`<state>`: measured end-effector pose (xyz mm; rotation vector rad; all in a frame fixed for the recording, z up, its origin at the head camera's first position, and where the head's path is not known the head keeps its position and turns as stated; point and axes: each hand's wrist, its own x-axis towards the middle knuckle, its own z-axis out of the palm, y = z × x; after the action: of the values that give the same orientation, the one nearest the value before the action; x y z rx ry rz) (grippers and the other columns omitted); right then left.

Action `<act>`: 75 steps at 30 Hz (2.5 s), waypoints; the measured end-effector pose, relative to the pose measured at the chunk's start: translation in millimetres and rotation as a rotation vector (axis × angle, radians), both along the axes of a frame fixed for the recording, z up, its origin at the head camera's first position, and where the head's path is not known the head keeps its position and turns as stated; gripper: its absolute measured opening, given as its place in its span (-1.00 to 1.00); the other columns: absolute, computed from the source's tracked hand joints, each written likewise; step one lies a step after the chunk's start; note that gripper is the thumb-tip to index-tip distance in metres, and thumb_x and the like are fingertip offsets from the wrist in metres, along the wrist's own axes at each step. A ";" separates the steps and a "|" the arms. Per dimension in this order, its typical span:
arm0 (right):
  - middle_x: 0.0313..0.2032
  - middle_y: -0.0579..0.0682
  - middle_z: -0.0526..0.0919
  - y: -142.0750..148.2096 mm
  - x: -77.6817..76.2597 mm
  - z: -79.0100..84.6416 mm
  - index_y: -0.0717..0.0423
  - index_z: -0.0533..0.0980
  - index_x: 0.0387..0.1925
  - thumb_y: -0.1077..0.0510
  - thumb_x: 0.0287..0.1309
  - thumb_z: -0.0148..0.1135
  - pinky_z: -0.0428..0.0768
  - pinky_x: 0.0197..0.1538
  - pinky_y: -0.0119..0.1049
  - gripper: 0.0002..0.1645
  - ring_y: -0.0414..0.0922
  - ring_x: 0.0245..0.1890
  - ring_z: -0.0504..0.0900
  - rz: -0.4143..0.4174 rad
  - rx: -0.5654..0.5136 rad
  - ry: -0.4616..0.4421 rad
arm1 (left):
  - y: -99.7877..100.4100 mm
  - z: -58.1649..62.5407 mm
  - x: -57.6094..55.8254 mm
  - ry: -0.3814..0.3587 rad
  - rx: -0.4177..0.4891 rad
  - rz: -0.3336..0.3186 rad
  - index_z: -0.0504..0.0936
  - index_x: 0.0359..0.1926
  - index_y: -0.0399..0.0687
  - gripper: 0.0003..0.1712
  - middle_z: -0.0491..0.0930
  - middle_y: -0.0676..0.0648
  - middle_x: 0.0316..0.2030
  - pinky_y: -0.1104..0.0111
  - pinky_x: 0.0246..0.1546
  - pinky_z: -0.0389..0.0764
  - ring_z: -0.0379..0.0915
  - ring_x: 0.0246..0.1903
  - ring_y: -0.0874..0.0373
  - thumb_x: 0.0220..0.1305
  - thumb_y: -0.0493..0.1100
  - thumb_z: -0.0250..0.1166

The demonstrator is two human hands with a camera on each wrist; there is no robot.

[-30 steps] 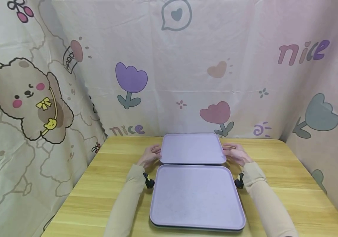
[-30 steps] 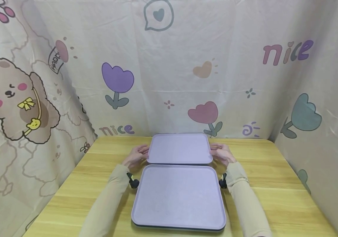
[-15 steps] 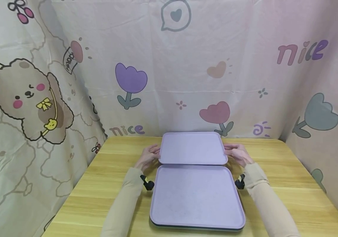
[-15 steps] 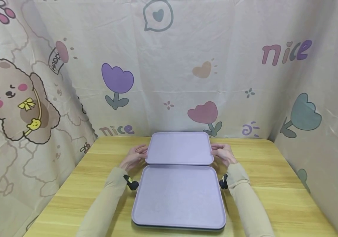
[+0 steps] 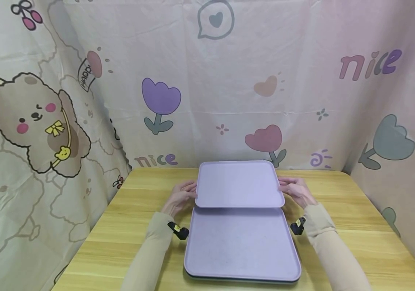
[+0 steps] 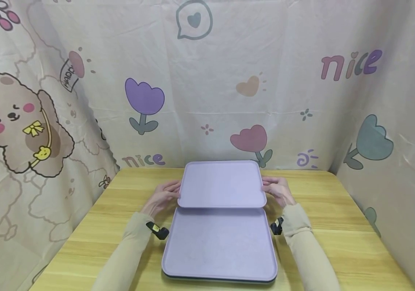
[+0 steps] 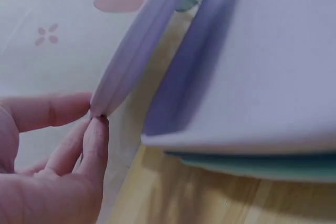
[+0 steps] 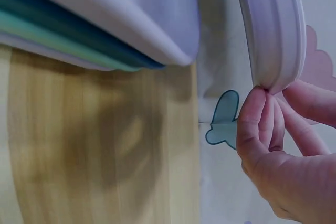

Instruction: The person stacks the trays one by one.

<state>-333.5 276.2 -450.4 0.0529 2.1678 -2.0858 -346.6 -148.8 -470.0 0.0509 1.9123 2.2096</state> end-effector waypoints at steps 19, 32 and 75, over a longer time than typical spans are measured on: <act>-0.30 -0.17 0.74 -1.8 44.4 0.9 0.68 0.21 0.31 0.44 0.21 0.23 0.71 -0.08 -0.47 -0.30 -0.31 -0.24 0.69 0.061 -0.057 0.027 | -5.7 -4.4 45.9 -0.038 0.035 0.234 0.45 0.23 -0.58 -0.40 0.80 -0.18 -0.25 0.44 -0.29 0.77 0.70 -0.42 0.26 0.12 -0.58 0.32; -0.27 -0.13 0.76 8.8 69.6 -13.7 0.44 0.55 0.08 0.35 0.26 0.24 0.75 -0.04 -0.34 -0.63 -0.24 -0.24 0.74 0.156 -0.025 -0.052 | -13.0 -10.5 73.5 -0.090 -0.010 0.245 0.54 0.13 -0.57 -0.46 0.78 -0.28 -0.32 0.31 -0.31 0.79 0.74 -0.44 0.10 0.05 -0.56 0.38; 0.33 0.52 0.33 9.9 64.5 -30.5 0.52 0.12 0.43 0.16 0.41 0.16 0.68 0.09 -0.43 -0.23 -0.44 -0.07 0.64 0.198 0.172 0.116 | -10.9 -2.2 57.9 0.146 -0.387 -0.065 0.21 0.45 -0.42 -0.29 0.28 -0.43 0.42 -0.11 0.39 0.40 0.27 0.38 -0.37 0.43 -0.19 0.21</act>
<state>-269.0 286.0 -480.9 -0.2613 2.3077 -1.8354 -288.7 -159.7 -472.2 0.2125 2.3468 1.8023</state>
